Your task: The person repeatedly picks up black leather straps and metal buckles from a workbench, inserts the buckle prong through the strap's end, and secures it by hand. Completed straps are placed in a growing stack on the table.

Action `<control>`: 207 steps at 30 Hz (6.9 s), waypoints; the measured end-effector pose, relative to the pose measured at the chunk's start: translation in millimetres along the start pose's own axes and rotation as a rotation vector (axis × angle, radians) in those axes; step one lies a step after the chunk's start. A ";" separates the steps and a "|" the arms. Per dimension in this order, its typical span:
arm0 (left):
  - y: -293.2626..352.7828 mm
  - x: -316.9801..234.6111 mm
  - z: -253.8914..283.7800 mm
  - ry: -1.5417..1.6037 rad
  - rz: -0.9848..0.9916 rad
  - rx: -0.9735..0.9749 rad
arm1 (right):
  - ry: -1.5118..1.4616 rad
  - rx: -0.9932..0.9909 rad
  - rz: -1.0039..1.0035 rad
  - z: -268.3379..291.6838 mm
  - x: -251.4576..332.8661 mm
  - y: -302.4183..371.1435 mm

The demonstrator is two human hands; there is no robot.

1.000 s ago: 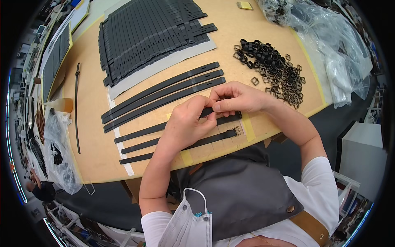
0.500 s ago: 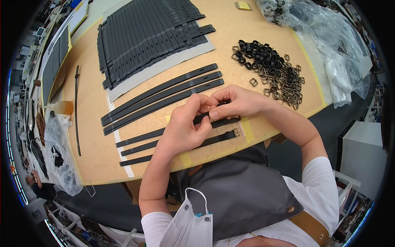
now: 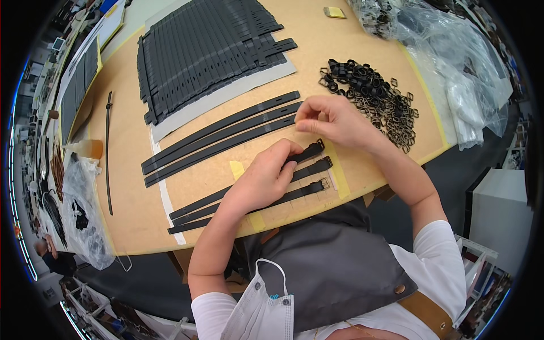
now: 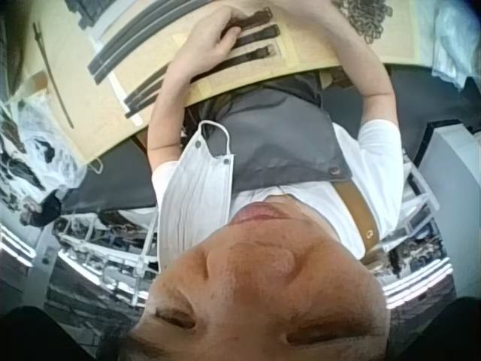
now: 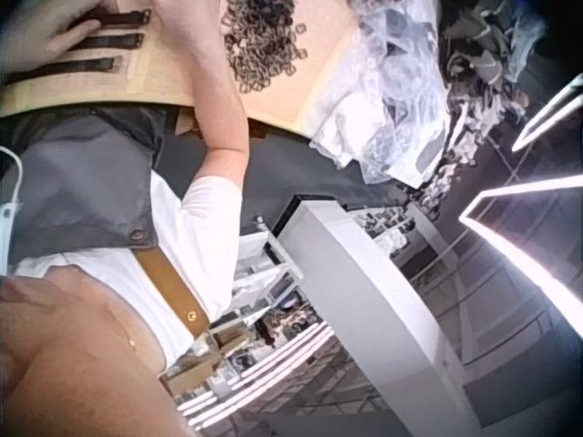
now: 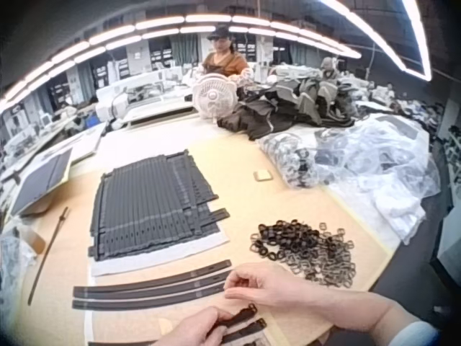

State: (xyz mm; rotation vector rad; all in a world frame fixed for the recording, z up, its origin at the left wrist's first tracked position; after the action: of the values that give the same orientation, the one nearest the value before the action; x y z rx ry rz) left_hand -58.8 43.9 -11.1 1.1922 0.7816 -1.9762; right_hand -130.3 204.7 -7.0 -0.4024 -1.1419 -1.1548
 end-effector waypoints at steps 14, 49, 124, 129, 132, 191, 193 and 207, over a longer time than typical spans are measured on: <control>-4.6 -15.4 23.0 -0.521 -0.230 -0.242 | 0.380 -0.206 0.145 -1.4 3.1 1.6; 103.9 -131.1 193.5 -0.861 -0.113 -0.609 | 0.295 -0.273 0.214 -21.5 8.8 6.3; -3.5 -8.4 40.8 -0.261 -0.080 -0.308 | 0.510 -0.330 0.056 50.1 -26.4 45.6; -3.0 -7.4 39.0 -0.249 -0.092 -0.305 | 0.409 -0.237 0.139 43.8 -13.4 31.4; -2.6 -9.0 41.1 -0.263 -0.100 -0.305 | 0.303 -0.306 0.179 61.2 -15.7 34.1; 4.8 -5.8 41.9 -0.155 -0.026 -0.225 | -0.261 0.672 -0.123 -11.8 -1.4 -0.1; 5.0 -3.7 39.0 -0.181 -0.011 -0.196 | -0.242 0.693 -0.142 -18.9 2.4 -2.1; 1.6 -0.4 35.8 -0.179 -0.033 -0.215 | -0.352 0.494 -0.060 -43.9 -2.3 -14.9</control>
State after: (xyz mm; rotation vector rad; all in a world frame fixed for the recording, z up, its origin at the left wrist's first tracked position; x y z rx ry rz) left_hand -74.9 15.3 3.2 0.8699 0.8999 -1.9381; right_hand -121.4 166.4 -31.7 -0.1895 -1.7048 -0.8288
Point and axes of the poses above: each hand's wrist, its own y-axis away from the middle knuckle, its own z-axis out of the back of the hand, x = y × z, the point moved 7 cm from there along -y, towards the middle knuckle, and after that the axes turned 12 degrees about -z, right-handed, at the moved point
